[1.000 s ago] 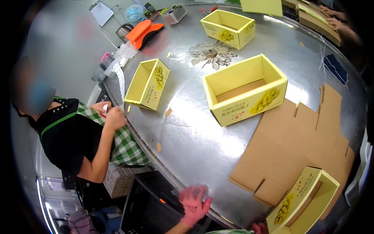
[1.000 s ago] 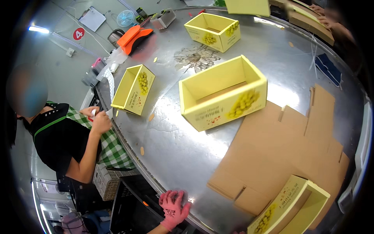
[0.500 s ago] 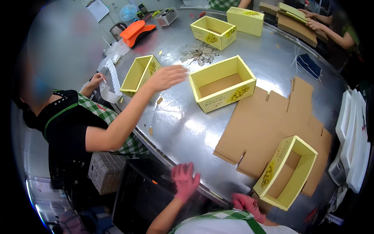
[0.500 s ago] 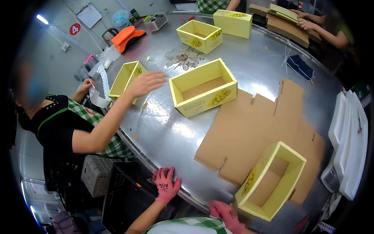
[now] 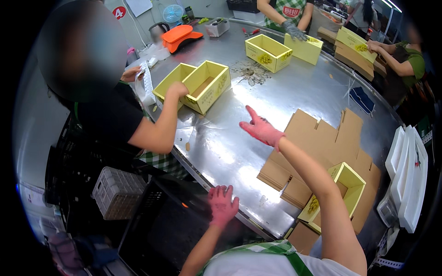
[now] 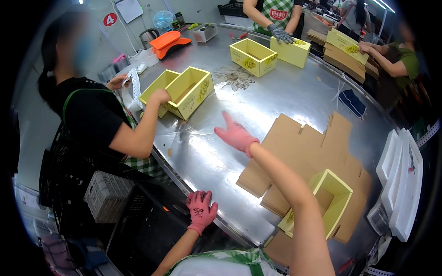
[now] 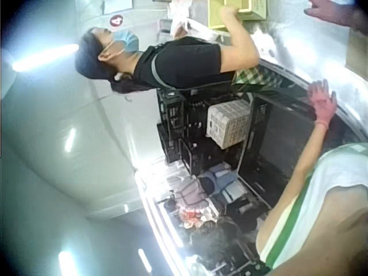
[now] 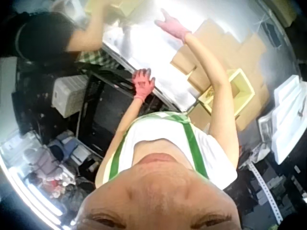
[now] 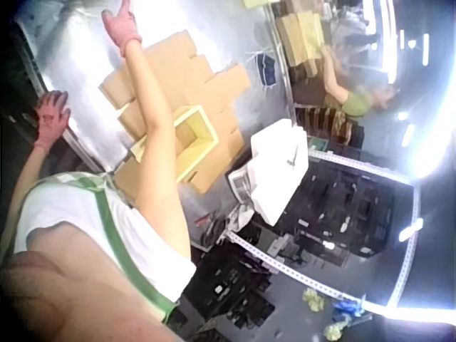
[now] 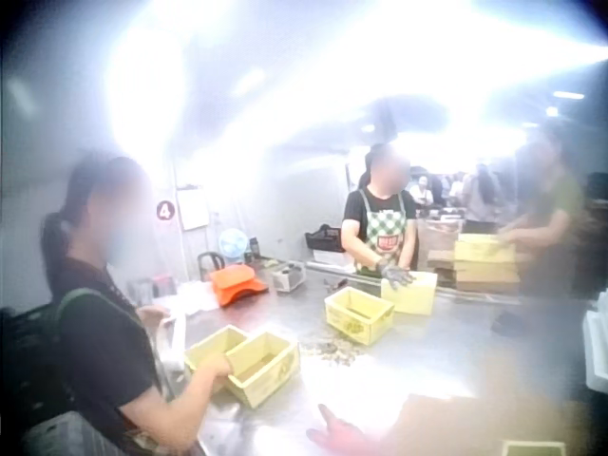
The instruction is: The person folds flat cardboard sheets into rectangular boxes by hand. They repeatedly fold the side flaps up, tuck the tabs into slots, and press the corners to secure the structure. The finished boxes are placed on a metal table alongside other completed units.
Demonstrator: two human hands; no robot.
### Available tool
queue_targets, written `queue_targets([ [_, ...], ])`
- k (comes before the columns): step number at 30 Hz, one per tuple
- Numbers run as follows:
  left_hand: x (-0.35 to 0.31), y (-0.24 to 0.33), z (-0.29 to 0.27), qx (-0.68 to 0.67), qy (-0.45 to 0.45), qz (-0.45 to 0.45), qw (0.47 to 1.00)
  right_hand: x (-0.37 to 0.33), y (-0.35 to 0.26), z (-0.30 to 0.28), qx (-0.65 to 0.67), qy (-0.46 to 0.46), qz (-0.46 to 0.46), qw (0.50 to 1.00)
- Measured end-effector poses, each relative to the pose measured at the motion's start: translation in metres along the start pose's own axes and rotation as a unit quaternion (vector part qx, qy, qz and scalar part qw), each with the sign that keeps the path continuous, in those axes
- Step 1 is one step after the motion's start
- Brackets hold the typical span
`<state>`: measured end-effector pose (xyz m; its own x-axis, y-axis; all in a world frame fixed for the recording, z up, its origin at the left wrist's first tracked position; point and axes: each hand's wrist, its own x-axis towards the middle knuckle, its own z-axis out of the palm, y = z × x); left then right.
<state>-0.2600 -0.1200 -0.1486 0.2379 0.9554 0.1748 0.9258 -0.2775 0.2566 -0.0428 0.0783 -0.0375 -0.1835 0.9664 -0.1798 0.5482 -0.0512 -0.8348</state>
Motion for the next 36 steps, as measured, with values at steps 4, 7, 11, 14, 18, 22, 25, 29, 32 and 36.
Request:
queue_targets([
  [4,-0.005,-0.003,-0.005,-0.001,-0.018,-0.014,1.000,0.009,0.004,0.049,-0.005,-0.078,0.005,0.997],
  [7,-0.005,-0.004,-0.004,0.002,-0.016,-0.012,1.000,0.007,0.028,0.076,0.001,-0.095,0.000,0.995],
  [11,-0.003,-0.005,0.001,-0.007,-0.003,-0.014,1.000,-0.010,0.039,0.087,-0.087,-0.110,0.021,0.990],
  [14,-0.003,-0.006,0.003,-0.014,0.005,-0.010,1.000,-0.017,0.044,0.092,-0.175,-0.089,0.009,0.981],
  [18,-0.003,-0.006,0.001,-0.009,0.006,-0.002,1.000,-0.013,0.054,0.094,-0.194,-0.071,-0.002,0.978],
  [22,-0.001,-0.004,-0.001,-0.004,0.002,0.002,1.000,-0.013,0.063,0.101,-0.235,-0.038,-0.032,0.971],
  [25,-0.003,-0.004,-0.001,-0.026,0.006,-0.001,1.000,-0.020,0.054,0.108,-0.309,-0.036,-0.033,0.950],
  [29,-0.004,-0.003,0.000,-0.011,0.014,-0.002,1.000,-0.033,0.054,0.118,-0.320,-0.044,-0.049,0.945],
  [32,-0.005,-0.001,0.001,0.006,0.031,0.004,1.000,-0.047,0.044,0.124,-0.347,-0.058,-0.058,0.934],
  [36,-0.006,-0.002,0.006,0.032,0.029,0.005,0.999,-0.054,0.046,0.144,-0.388,-0.030,-0.055,0.919],
])
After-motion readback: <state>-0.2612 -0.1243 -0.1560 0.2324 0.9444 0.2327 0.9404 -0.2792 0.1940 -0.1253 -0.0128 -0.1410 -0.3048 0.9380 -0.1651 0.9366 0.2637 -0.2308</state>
